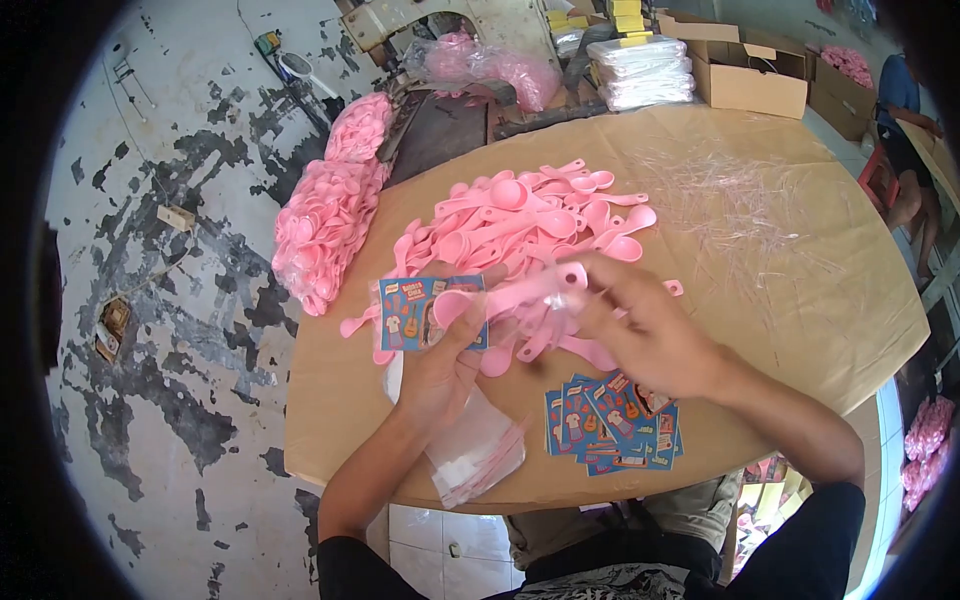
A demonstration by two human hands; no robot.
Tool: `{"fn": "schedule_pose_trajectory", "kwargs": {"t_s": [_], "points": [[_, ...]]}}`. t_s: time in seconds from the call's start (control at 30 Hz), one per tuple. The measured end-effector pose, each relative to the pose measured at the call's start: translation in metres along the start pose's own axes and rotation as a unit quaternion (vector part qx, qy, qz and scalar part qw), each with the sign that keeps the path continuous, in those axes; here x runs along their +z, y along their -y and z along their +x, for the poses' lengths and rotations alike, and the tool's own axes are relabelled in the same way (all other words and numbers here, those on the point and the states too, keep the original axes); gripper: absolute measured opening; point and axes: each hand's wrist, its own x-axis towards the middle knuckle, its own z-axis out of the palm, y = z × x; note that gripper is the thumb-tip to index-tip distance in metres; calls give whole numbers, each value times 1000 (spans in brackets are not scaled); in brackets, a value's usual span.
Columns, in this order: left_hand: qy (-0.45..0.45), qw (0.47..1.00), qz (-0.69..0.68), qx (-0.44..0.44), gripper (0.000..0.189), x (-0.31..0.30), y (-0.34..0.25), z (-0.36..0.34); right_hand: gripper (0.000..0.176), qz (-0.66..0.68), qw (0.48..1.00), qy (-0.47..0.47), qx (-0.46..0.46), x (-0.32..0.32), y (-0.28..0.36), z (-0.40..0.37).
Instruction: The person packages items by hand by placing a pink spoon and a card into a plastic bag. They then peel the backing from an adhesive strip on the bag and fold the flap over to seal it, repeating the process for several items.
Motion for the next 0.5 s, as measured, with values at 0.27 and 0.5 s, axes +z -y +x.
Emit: {"fn": "schedule_pose_trajectory", "kwargs": {"t_s": [0.27,0.5], "points": [[-2,1000,-6,-11,49,5,13,-5,16,-154,988,8,-16,0,22,15],[-61,997,20,52,58,-19,-5,14,12,-321,944,13,-70,-46,95,57]]}}
